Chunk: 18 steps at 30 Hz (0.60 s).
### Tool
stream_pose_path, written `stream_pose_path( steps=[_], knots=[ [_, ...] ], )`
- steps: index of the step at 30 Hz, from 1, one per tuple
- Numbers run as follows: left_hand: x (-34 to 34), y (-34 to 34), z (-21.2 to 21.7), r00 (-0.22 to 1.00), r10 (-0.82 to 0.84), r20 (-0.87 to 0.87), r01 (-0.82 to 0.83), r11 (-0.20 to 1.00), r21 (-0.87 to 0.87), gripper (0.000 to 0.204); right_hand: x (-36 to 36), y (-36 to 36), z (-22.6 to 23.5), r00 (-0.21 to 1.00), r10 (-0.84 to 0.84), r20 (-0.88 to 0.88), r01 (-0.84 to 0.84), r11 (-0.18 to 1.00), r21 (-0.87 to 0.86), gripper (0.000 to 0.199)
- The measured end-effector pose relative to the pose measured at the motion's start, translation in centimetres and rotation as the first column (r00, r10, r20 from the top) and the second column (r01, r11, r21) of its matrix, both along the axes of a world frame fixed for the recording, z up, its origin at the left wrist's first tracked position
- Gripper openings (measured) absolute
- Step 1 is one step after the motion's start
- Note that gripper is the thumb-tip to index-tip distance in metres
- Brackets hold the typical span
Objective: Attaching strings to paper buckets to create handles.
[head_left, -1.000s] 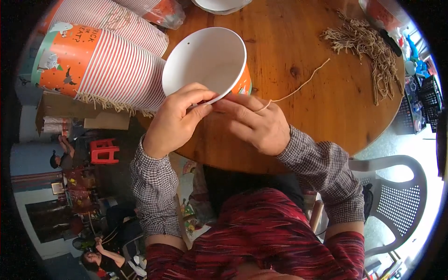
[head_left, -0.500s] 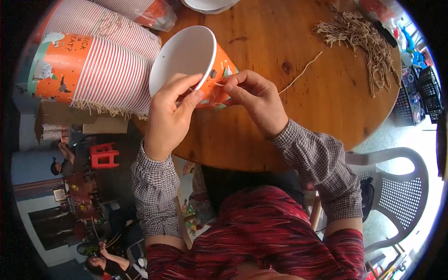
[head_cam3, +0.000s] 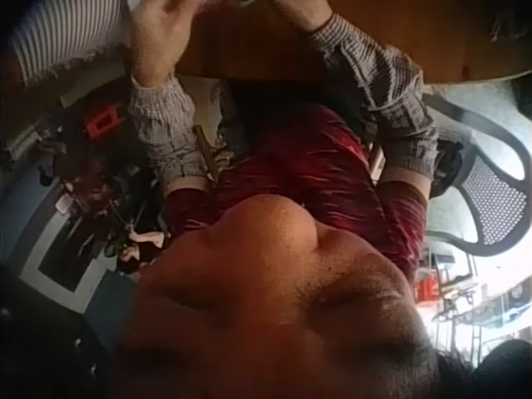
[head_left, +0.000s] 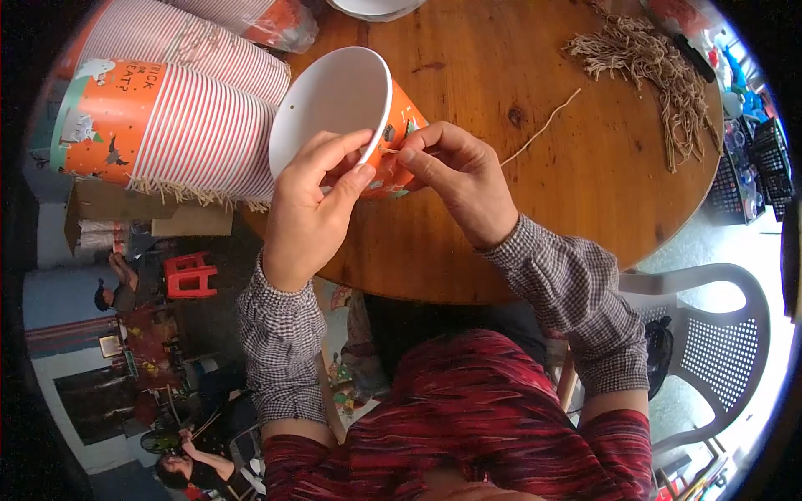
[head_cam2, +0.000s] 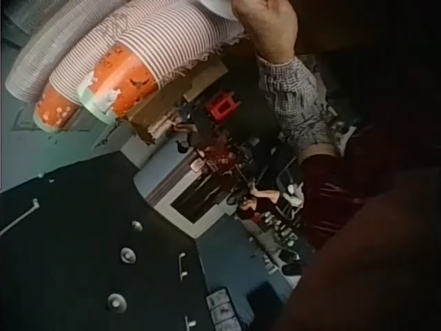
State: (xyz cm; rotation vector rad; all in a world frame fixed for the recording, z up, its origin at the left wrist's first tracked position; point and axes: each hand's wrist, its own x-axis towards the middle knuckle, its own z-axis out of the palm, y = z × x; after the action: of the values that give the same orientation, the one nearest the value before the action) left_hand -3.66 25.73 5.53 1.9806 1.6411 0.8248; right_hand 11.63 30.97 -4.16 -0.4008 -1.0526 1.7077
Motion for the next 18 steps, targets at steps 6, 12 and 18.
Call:
stream_pose_path(
  steps=[6,12,18],
  knots=[
    [0.25,0.08,-0.09,1.000,-0.002,0.011,0.002,1.000,0.012,0.028,0.04,-0.03,0.09,1.000,-0.011,0.002,0.011,0.997,-0.077,0.009],
    [0.63,0.11,-0.13,0.999,0.021,0.044,-0.023,0.999,0.043,0.025,0.09,-0.06,0.14,1.000,-0.006,-0.005,0.006,0.994,-0.106,0.009],
    [0.62,0.13,-0.32,0.998,0.029,0.050,-0.031,0.998,0.049,0.025,-0.16,-0.34,-0.11,1.000,-0.013,-0.022,0.011,0.998,-0.059,0.010]
  ],
)
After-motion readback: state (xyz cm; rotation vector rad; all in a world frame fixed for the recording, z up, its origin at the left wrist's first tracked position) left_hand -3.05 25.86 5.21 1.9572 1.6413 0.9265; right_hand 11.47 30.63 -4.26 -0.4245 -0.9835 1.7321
